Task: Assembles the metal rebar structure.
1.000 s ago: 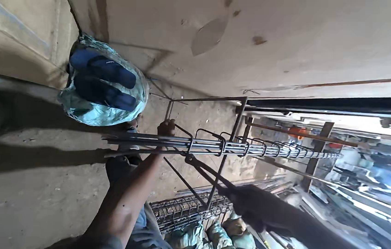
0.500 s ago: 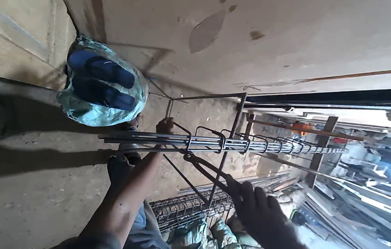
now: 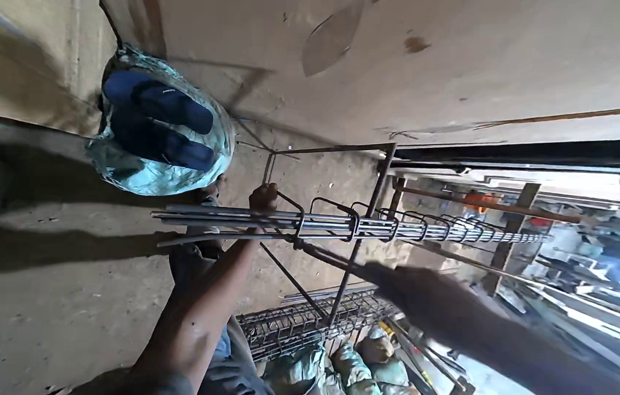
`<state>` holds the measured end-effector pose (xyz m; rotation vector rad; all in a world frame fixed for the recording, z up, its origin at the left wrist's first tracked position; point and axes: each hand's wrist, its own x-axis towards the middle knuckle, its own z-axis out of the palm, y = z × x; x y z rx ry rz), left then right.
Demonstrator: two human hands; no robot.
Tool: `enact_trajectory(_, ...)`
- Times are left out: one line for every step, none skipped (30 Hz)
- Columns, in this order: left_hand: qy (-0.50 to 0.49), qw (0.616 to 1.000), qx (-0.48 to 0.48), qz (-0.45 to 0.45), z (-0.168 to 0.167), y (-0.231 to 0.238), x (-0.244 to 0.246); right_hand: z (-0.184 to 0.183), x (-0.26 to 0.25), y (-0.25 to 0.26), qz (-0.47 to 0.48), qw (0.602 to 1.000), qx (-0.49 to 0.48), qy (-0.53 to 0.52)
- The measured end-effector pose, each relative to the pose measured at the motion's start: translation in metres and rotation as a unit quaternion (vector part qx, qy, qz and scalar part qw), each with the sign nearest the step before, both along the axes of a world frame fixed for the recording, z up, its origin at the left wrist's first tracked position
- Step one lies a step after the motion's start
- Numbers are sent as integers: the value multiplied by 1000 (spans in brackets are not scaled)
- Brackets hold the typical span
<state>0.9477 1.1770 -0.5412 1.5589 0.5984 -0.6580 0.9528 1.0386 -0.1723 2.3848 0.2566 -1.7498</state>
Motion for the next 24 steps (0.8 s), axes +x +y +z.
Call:
enact_trajectory(-11,1000,5,5,-1,-2,-3,0,-13,0,-147,989,19,27)
enact_trajectory(-13,1000,11,-16,2,-1,-2,-2,-27,0,-309,949,27,63)
enact_trajectory(-17,999,20,-34,2,0,0,-4,-40,-1,-469,876,27,106)
enact_trajectory(-16,999,21,-38,1,-1,0,-7,-53,-2,-586,797,30,142)
enact_trajectory(-17,999,20,-33,-2,-2,0,-10,-64,-4,-648,744,41,160)
enact_trajectory(-17,999,16,-33,-4,-1,1,-12,-72,-5,-661,732,54,156)
enact_trajectory(-12,999,14,-26,-6,-2,2,-14,-76,-6,-641,752,63,140)
enact_trajectory(-5,1000,13,-12,-8,-3,2,-14,-76,-7,-605,784,66,121)
enact_trajectory(4,1000,11,-5,-9,-4,3,-13,-74,-6,-571,811,60,109)
enact_trajectory(20,1000,9,-7,-7,-3,4,-11,-72,-5,-561,819,57,104)
enact_trajectory(40,999,1,-18,-3,0,6,-9,-69,-4,-580,805,56,113)
enact_trajectory(55,998,-4,-24,0,2,9,-8,-67,-3,-610,780,52,128)
enact_trajectory(65,998,-7,-26,3,3,10,-6,-65,-1,-640,753,49,141)
enact_trajectory(66,997,-6,-27,4,4,11,-4,-61,1,-662,731,44,158)
enact_trajectory(64,998,-6,-23,4,4,11,-2,-55,3,-669,721,39,174)
enact_trajectory(61,998,-8,-15,5,5,11,0,-49,6,-668,721,31,184)
enact_trajectory(58,998,-9,-8,6,4,11,1,-43,9,-662,725,22,188)
enact_trajectory(57,998,-11,-4,7,5,11,2,-38,12,-657,729,13,191)
enact_trajectory(51,999,-12,3,7,5,11,3,-35,14,-658,728,8,194)
enact_trajectory(43,999,-12,6,8,6,10,1,-36,14,-664,722,9,197)
enact_trajectory(33,999,-11,6,9,6,8,0,-39,12,-672,713,16,199)
enact_trajectory(25,1000,-15,4,11,7,7,-2,-42,9,-674,710,24,201)
enact_trajectory(29,999,-15,11,9,6,7,-4,-46,5,-671,712,29,203)
enact_trajectory(30,999,-16,14,8,5,8,-6,-51,2,-663,720,35,201)
